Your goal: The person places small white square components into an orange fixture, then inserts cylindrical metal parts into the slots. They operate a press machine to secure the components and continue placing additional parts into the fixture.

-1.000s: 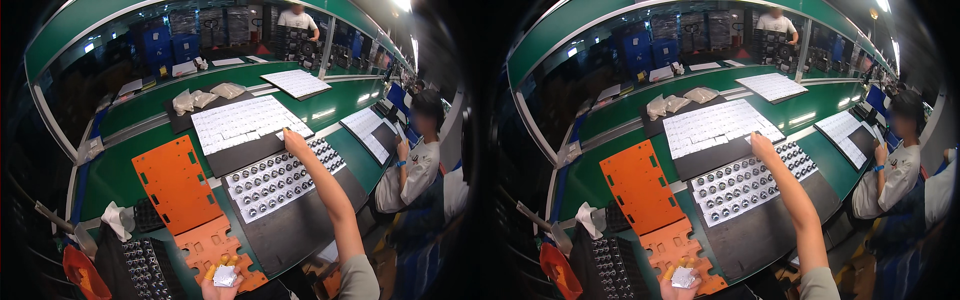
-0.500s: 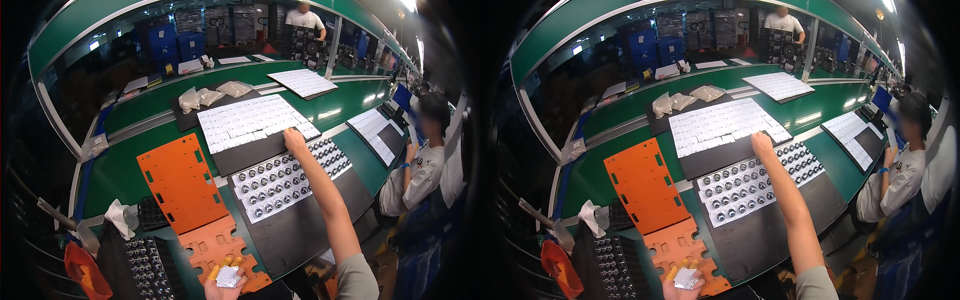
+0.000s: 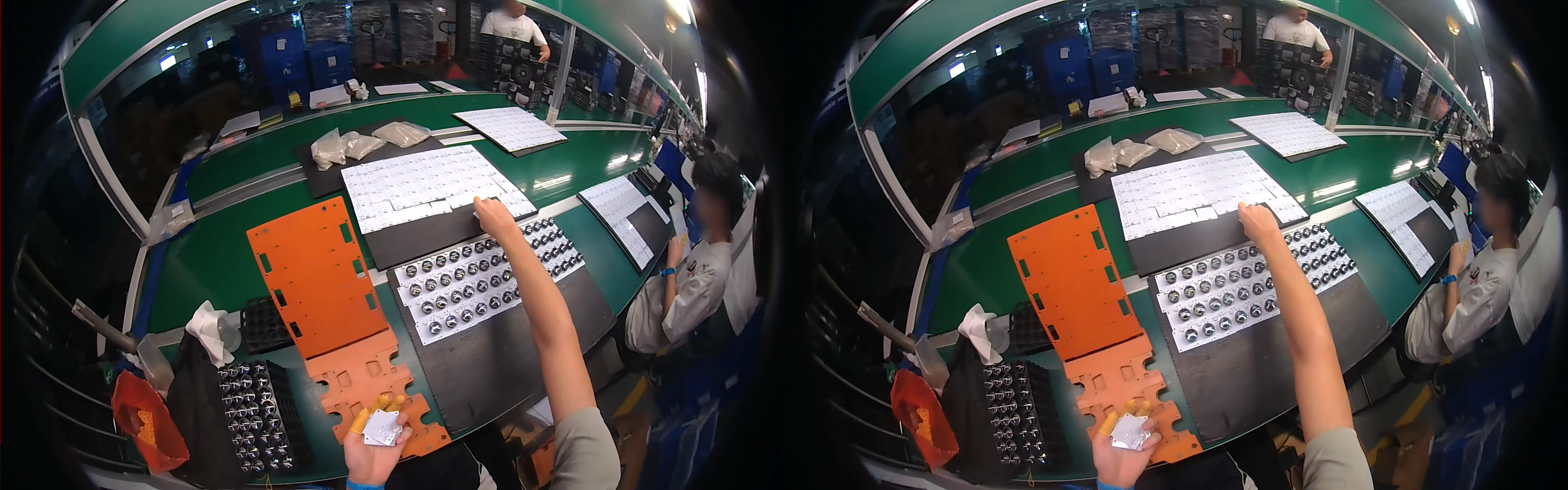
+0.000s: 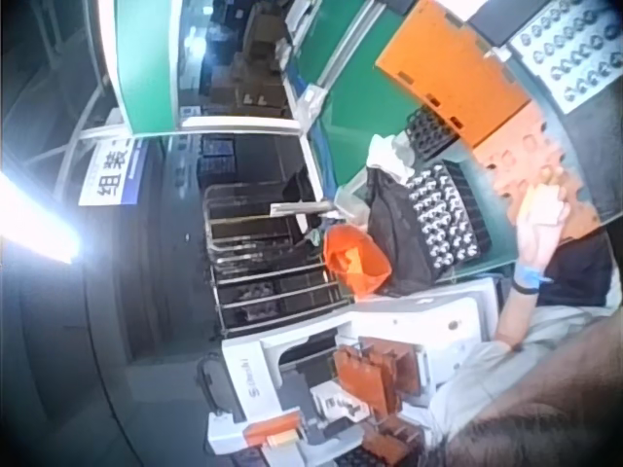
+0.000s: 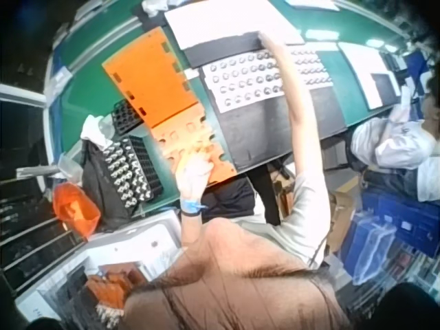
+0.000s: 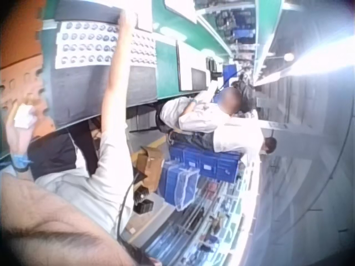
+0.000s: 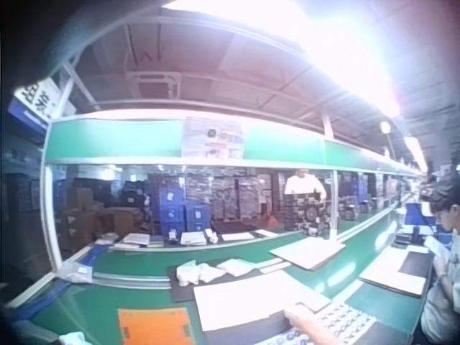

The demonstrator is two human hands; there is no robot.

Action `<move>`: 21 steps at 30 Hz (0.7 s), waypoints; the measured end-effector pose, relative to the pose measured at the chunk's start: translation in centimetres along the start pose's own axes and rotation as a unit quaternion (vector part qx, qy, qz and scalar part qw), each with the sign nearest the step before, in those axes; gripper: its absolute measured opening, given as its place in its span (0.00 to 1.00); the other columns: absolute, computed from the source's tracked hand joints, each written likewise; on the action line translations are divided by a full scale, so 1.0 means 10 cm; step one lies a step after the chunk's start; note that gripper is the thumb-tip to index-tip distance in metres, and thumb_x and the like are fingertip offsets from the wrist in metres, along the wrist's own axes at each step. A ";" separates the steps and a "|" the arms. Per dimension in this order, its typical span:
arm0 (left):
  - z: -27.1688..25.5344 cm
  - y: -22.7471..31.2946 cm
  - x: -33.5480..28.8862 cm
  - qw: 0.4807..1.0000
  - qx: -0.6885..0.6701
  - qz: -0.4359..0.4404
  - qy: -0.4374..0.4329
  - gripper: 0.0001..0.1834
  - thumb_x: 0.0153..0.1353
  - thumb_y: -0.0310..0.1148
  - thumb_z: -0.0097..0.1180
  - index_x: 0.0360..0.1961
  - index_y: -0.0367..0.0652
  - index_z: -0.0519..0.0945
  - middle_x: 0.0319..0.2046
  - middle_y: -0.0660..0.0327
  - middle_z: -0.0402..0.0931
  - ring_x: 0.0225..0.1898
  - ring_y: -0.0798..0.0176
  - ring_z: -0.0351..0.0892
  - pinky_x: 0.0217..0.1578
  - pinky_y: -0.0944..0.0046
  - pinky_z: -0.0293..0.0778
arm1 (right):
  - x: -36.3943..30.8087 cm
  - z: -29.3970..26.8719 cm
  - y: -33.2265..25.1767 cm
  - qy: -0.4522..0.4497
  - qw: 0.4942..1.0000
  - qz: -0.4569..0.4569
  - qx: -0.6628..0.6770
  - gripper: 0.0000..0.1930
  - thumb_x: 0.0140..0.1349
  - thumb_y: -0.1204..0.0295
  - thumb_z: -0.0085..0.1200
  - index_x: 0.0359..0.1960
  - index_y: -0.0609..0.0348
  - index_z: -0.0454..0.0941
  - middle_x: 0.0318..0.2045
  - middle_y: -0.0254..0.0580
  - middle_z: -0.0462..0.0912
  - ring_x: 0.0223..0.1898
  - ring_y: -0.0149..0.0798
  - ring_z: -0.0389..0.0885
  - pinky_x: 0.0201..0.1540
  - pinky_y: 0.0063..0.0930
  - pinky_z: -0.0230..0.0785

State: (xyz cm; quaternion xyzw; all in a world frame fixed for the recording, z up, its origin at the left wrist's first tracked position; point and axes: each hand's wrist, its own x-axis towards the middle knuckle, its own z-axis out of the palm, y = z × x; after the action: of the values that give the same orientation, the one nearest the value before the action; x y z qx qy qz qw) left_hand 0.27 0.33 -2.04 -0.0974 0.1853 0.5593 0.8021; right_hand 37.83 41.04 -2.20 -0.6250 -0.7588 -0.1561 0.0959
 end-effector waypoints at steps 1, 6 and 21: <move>-0.01 0.00 -0.01 1.000 0.000 0.004 -0.006 0.25 0.72 0.44 0.43 0.59 0.35 0.75 0.57 0.48 0.72 0.43 0.54 0.66 0.35 0.59 0.65 | 0.00 -0.01 0.00 0.000 1.000 -0.011 0.002 0.09 0.52 0.82 0.56 0.36 0.61 0.75 0.33 0.55 0.85 0.38 0.55 0.86 0.41 0.44 0.80; 0.01 0.00 -0.01 1.000 -0.011 0.007 -0.018 0.24 0.72 0.42 0.42 0.59 0.35 0.75 0.56 0.48 0.73 0.43 0.55 0.66 0.35 0.59 0.65 | -0.03 0.01 0.07 0.029 0.999 0.007 0.027 0.09 0.53 0.83 0.55 0.36 0.61 0.75 0.31 0.56 0.84 0.38 0.56 0.85 0.41 0.46 0.79; 0.42 -0.07 -0.19 0.996 -0.006 0.031 0.087 0.22 0.73 0.47 0.46 0.46 0.36 0.78 0.32 0.53 0.78 0.33 0.57 0.74 0.33 0.60 0.71 | 0.05 0.01 -0.19 -0.029 0.997 0.053 0.047 0.05 0.58 0.74 0.56 0.33 0.63 0.78 0.34 0.57 0.85 0.40 0.56 0.85 0.44 0.45 0.79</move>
State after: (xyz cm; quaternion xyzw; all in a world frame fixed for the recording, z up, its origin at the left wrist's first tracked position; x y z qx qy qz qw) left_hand 1.09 -0.02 2.57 -0.1453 0.2539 0.5743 0.7646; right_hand 35.85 41.20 -2.37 -0.6637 -0.7334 -0.0967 0.1110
